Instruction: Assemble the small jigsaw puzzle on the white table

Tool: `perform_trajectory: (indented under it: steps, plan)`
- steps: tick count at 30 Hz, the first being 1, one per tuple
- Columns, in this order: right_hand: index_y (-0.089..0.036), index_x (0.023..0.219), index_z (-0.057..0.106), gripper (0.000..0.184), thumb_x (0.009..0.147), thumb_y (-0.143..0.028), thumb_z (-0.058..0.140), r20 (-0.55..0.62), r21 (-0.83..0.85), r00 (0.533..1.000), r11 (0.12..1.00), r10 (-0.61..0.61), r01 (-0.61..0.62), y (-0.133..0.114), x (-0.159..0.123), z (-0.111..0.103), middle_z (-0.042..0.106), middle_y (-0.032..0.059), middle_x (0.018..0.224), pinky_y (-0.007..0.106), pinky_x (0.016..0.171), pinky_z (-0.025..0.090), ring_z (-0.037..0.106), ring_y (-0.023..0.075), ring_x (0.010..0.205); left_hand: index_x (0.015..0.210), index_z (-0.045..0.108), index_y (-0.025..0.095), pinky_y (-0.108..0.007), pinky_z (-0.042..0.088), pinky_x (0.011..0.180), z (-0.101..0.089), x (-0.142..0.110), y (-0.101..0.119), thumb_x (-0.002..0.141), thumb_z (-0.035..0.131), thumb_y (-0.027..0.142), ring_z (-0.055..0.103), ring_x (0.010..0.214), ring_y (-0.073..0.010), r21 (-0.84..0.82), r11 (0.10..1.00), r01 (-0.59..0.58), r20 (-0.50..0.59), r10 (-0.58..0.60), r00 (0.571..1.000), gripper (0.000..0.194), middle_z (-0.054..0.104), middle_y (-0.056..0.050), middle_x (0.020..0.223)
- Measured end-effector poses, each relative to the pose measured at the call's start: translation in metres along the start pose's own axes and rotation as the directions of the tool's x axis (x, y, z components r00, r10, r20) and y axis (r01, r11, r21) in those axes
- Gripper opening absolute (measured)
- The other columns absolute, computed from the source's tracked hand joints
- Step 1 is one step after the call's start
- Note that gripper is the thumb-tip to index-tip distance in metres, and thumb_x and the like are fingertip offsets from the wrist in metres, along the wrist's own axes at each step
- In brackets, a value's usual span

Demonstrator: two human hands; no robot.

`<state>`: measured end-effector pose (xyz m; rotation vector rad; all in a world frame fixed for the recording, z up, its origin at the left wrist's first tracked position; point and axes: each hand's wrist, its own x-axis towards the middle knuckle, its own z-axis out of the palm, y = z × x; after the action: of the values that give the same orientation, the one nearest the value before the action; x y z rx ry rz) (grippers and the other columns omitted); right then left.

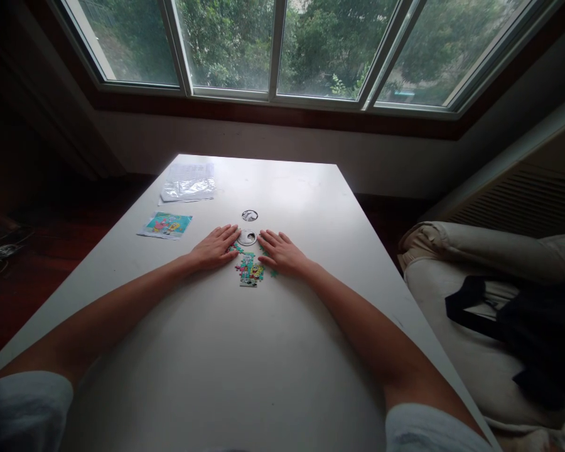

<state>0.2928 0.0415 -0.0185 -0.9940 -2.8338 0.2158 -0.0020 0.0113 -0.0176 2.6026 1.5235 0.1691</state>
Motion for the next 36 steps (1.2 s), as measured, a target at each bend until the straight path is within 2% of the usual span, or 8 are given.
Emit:
perform_trajectory:
  steps: [6, 11, 14, 17, 20, 23, 29, 36]
  plan:
    - [-0.030, 0.162, 0.029, 0.068, 0.102, -0.062, 0.038, 0.011, 0.050, 0.999, 0.998, -0.045, 0.045, 0.002, -0.008, -0.008, 0.025, 0.0050, 0.168, 0.052, 0.127, 0.019, 0.023, 0.0275, 0.156, 0.162, 0.027, 0.022, -0.046, 0.015, 0.129, 0.001, -0.005, 0.007, 0.102, 0.029, 0.061, 0.018, 0.157, -0.0265, -0.014, 1.000, 0.015, -0.034, -0.015, 0.999, 0.071, 0.022, -0.006, 0.170]
    - [-0.030, 0.160, 0.033, 0.065, 0.102, -0.057, 0.043, -0.043, 0.071, 0.997, 0.995, -0.067, 0.070, 0.002, -0.019, -0.019, 0.033, 0.0053, 0.165, 0.050, 0.126, 0.026, 0.031, 0.0269, 0.153, 0.158, 0.036, 0.017, -0.043, 0.020, 0.128, 0.001, -0.008, 0.009, 0.102, 0.032, 0.056, 0.028, 0.153, -0.0264, -0.009, 0.999, 0.040, -0.134, -0.041, 0.990, 0.068, 0.034, -0.010, 0.165]
    - [-0.029, 0.160, 0.034, 0.060, 0.105, -0.053, 0.038, -0.100, 0.073, 0.995, 0.997, -0.010, 0.017, 0.006, -0.029, -0.019, 0.035, 0.0053, 0.164, 0.050, 0.125, 0.029, 0.032, 0.0266, 0.152, 0.156, 0.038, 0.017, -0.042, 0.021, 0.128, 0.002, -0.008, 0.008, 0.102, 0.033, 0.055, 0.029, 0.153, -0.0267, -0.012, 0.997, 0.081, -0.163, -0.082, 0.983, 0.067, 0.036, -0.010, 0.164]
    - [-0.027, 0.160, 0.034, 0.061, 0.105, -0.053, 0.034, -0.138, 0.068, 0.986, 0.994, 0.089, -0.080, 0.010, -0.040, -0.014, 0.034, 0.0075, 0.165, 0.050, 0.124, 0.031, 0.033, 0.0279, 0.152, 0.158, 0.036, 0.021, -0.045, 0.019, 0.128, 0.005, -0.006, 0.006, 0.101, 0.035, 0.059, 0.025, 0.155, -0.0276, -0.022, 0.993, 0.120, -0.142, -0.122, 0.982, 0.069, 0.032, -0.008, 0.166]
    - [-0.025, 0.162, 0.029, 0.067, 0.104, -0.058, 0.033, -0.118, 0.061, 0.978, 0.984, 0.173, -0.167, 0.007, -0.052, -0.008, 0.029, 0.0093, 0.167, 0.051, 0.124, 0.030, 0.029, 0.0291, 0.153, 0.160, 0.032, 0.022, -0.047, 0.016, 0.128, 0.007, -0.004, 0.005, 0.099, 0.035, 0.064, 0.020, 0.156, -0.0289, -0.030, 0.990, 0.141, -0.104, -0.144, 0.984, 0.074, 0.025, -0.008, 0.168]
    - [-0.028, 0.164, 0.023, 0.072, 0.102, -0.065, 0.030, -0.062, 0.046, 0.977, 0.979, 0.203, -0.200, -0.005, -0.059, -0.005, 0.020, 0.0093, 0.169, 0.054, 0.126, 0.023, 0.020, 0.0300, 0.156, 0.160, 0.030, 0.022, -0.048, 0.014, 0.129, 0.009, -0.002, 0.005, 0.098, 0.032, 0.068, 0.016, 0.158, -0.0291, -0.036, 0.989, 0.143, -0.081, -0.145, 0.986, 0.078, 0.021, -0.008, 0.169]
    - [-0.027, 0.164, 0.019, 0.080, 0.099, -0.071, 0.031, -0.066, 0.022, 0.961, 0.963, 0.268, -0.267, -0.026, -0.051, 0.003, 0.016, 0.0117, 0.170, 0.056, 0.126, 0.018, 0.016, 0.0316, 0.157, 0.161, 0.028, 0.023, -0.050, 0.015, 0.128, 0.009, 0.001, 0.007, 0.100, 0.028, 0.066, 0.018, 0.157, -0.0277, -0.065, 0.977, 0.205, -0.096, -0.210, 0.973, 0.075, 0.023, -0.007, 0.169]
    - [-0.027, 0.162, 0.029, 0.077, 0.098, -0.071, 0.033, -0.078, -0.023, 0.960, 0.962, 0.269, -0.271, -0.023, -0.029, 0.008, 0.017, 0.0120, 0.170, 0.054, 0.127, 0.018, 0.016, 0.0305, 0.157, 0.159, 0.032, 0.025, -0.049, 0.017, 0.128, 0.008, -0.001, 0.005, 0.097, 0.043, 0.060, 0.022, 0.156, -0.0296, -0.061, 0.978, 0.199, -0.130, -0.206, 0.970, 0.072, 0.028, -0.007, 0.168]
